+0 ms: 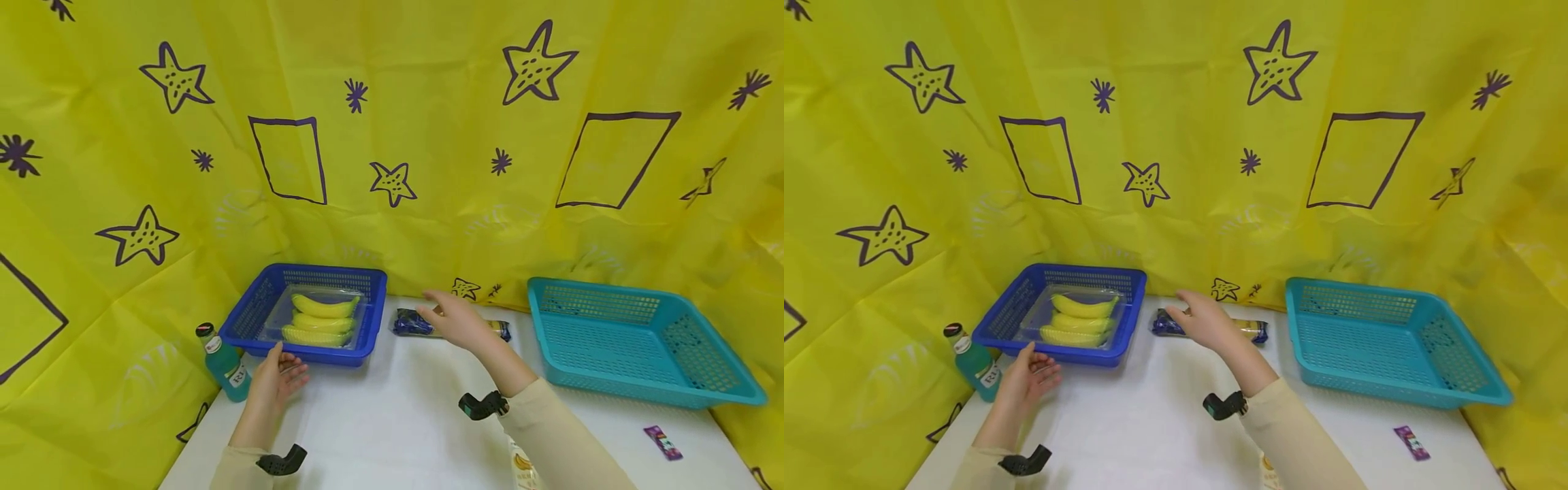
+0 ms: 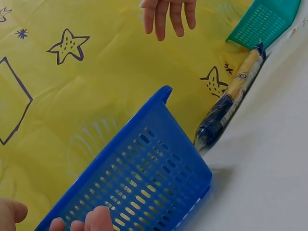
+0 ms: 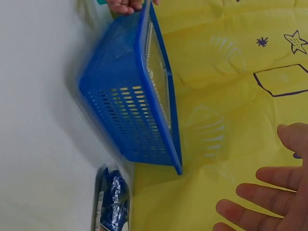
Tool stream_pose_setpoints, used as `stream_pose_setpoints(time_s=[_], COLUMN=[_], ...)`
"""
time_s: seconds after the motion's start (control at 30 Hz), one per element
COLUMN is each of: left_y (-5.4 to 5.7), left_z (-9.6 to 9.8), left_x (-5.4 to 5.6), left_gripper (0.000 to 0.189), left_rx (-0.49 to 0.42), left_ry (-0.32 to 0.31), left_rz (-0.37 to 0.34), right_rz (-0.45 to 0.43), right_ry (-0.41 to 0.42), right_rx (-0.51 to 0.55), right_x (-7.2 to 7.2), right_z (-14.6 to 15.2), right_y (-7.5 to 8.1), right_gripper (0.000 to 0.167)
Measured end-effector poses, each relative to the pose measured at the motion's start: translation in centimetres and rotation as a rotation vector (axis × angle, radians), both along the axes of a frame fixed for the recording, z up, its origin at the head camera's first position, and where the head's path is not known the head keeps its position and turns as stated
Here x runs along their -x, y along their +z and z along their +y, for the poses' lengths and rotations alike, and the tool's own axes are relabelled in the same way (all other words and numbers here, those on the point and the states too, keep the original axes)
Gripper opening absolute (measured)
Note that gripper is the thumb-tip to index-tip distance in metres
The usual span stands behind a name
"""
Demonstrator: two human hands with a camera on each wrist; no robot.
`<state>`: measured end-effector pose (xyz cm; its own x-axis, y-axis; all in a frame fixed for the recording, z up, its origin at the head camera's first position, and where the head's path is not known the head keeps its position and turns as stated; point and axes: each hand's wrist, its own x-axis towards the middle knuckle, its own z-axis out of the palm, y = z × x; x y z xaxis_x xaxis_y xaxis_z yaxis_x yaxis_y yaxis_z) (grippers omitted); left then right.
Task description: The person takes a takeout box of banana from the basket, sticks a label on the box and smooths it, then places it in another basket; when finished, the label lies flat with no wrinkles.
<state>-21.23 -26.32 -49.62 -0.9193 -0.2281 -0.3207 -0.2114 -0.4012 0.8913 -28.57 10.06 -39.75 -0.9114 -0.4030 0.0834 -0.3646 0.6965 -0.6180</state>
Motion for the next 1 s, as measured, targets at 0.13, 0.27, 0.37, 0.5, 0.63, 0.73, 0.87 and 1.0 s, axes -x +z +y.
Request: stream_pose_setpoints(time_s=[0.13, 0.27, 0.37, 0.5, 0.63, 0.73, 0.87, 1.0], left_y=[-0.3, -0.4, -0.5, -0.6, -0.7, -0.8, -0.9, -1.0], left_z=[-0.1, -0.2, -0.2, -0.3, -0.2, -0.2, -0.1, -0.2], left_x=[0.4, 0.8, 0.9, 1.0, 1.2, 1.3, 1.4, 1.3], left_gripper=[0.043, 0.039, 0.036, 0.033, 0.031, 0.031, 0.031, 0.031], left_rx=[0.007, 0.014, 0.011, 0.011, -0.002, -0.009, -0.001, 0.009], left_ry=[-0.009, -0.016, -0.008, 0.005, 0.013, 0.019, 0.019, 0.019], left_rz=[-0.012, -0.008, -0.005, 0.009, 0.022, 0.023, 0.025, 0.027], right_rz=[-0.006, -0.017, -0.039, -0.062, -0.1, -0.184, -0.279, -0.316], right_ry=[0.013, 0.026, 0.03, 0.036, 0.037, 0.045, 0.053, 0.044], right_rx=[0.002, 0.005, 0.023, 0.05, 0.074, 0.13, 0.183, 0.171], right_x=[0.7, 1.4, 2.0, 2.7, 3.5, 4.1, 5.3, 6.3], right_z=[-0.9, -1.9, -2.6, -3.6, -4.7, -5.7, -7.0, -8.2], right_y=[0.0, -0.2, -0.3, -0.4, -0.5, -0.5, -1.0, -1.3], right_gripper=[0.055, 0.056, 0.054, 0.051, 0.05, 0.051, 0.052, 0.053])
